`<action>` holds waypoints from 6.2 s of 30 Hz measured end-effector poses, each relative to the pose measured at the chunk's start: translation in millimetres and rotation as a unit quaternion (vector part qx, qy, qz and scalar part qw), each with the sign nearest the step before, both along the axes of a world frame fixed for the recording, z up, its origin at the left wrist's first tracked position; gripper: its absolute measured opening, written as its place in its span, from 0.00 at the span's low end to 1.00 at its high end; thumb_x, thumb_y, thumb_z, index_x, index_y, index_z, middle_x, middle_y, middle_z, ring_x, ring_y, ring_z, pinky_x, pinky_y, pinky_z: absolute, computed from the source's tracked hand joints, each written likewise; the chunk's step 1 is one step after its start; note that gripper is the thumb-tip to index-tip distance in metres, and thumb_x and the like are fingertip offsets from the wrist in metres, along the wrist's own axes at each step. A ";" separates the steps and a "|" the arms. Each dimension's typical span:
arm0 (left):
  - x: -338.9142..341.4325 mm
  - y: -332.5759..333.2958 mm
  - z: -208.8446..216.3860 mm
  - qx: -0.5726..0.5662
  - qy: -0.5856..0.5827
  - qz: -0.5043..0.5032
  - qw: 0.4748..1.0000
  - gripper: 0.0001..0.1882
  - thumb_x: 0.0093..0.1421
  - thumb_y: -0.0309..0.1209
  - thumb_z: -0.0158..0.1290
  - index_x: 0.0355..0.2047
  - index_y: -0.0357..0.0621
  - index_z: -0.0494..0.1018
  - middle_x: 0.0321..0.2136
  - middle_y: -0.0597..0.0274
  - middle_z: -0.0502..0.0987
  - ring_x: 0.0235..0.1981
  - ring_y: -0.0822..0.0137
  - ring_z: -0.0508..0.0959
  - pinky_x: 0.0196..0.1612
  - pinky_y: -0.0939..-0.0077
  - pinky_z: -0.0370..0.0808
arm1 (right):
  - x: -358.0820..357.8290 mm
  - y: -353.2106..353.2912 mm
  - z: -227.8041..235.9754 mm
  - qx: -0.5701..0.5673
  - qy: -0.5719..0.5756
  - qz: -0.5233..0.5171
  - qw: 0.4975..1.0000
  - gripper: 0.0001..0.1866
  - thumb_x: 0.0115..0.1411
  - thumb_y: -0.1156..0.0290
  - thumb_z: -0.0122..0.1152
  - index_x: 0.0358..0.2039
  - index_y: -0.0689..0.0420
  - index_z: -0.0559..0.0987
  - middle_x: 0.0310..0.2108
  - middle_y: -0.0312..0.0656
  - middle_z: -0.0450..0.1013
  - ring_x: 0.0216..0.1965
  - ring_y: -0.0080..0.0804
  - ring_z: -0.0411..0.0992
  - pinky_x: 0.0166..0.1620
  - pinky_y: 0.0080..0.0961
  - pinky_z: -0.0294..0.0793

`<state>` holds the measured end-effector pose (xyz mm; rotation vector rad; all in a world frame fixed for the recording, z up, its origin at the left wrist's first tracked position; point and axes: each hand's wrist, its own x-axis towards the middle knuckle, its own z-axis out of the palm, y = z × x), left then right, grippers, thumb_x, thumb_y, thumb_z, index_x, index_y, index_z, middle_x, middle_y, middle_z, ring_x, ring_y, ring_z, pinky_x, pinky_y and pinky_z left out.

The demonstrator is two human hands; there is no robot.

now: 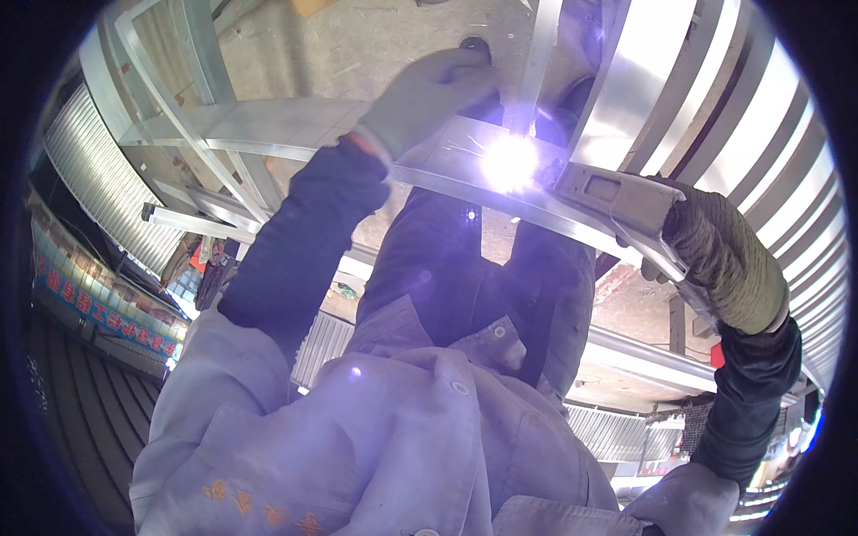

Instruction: The person positions metal bars onto a curved metal frame and welds them in place using a handheld welding tool. They repeat this process for multiple bars, moving along the frame to attach each piece.

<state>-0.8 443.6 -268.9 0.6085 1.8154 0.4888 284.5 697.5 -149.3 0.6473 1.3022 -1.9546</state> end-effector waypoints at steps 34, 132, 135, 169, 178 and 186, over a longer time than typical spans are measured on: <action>-43.5 -73.3 21.5 -0.038 0.399 -0.007 0.916 0.22 0.67 0.51 0.57 0.43 0.45 0.85 0.36 0.54 0.88 0.40 0.47 0.87 0.49 0.53 0.81 | 51.7 12.8 -0.1 0.594 -0.027 -0.209 0.776 0.44 0.65 0.37 0.68 0.74 0.47 0.70 0.61 0.55 0.78 0.59 0.48 0.81 0.59 0.44 0.85; -190.6 -233.1 312.0 0.217 0.292 0.076 0.928 0.27 0.69 0.49 0.61 0.54 0.38 0.76 0.45 0.43 0.80 0.46 0.51 0.80 0.52 0.61 0.74 | -236.7 -320.3 244.8 0.491 0.241 -0.225 0.806 0.45 0.61 0.39 0.67 0.67 0.61 0.73 0.51 0.58 0.82 0.53 0.56 0.81 0.57 0.44 0.79; -214.2 -233.2 268.7 0.261 0.338 0.011 0.904 0.28 0.67 0.42 0.63 0.59 0.34 0.74 0.55 0.38 0.78 0.54 0.44 0.79 0.59 0.57 0.73 | -262.1 -322.8 278.0 0.438 0.241 -0.187 0.846 0.47 0.61 0.38 0.67 0.70 0.61 0.71 0.53 0.57 0.82 0.55 0.54 0.80 0.58 0.42 0.79; -157.9 -346.6 188.8 0.011 0.303 -0.099 0.948 0.32 0.78 0.35 0.35 0.79 0.47 0.42 0.44 0.25 0.82 0.42 0.28 0.84 0.43 0.33 0.78 | -309.4 -349.1 138.0 0.320 0.185 -0.151 0.917 0.50 0.61 0.33 0.69 0.65 0.68 0.74 0.55 0.56 0.79 0.55 0.47 0.79 0.60 0.40 0.77; -170.6 -66.6 302.3 0.083 0.199 0.119 0.969 0.51 0.72 0.71 0.31 0.59 0.32 0.77 0.51 0.23 0.79 0.60 0.34 0.77 0.67 0.50 0.68 | -268.7 -334.2 93.2 0.252 0.119 -0.115 0.953 0.37 0.71 0.45 0.62 0.72 0.55 0.67 0.63 0.60 0.70 0.61 0.57 0.74 0.58 0.43 0.79; -79.7 -328.2 157.6 0.193 0.214 -0.046 0.957 0.33 0.79 0.53 0.37 0.62 0.36 0.73 0.48 0.44 0.84 0.54 0.51 0.81 0.60 0.60 0.75 | -272.4 -164.2 108.5 0.253 0.251 -0.292 0.887 0.25 0.77 0.66 0.51 0.72 0.51 0.69 0.55 0.62 0.75 0.52 0.58 0.78 0.60 0.44 0.76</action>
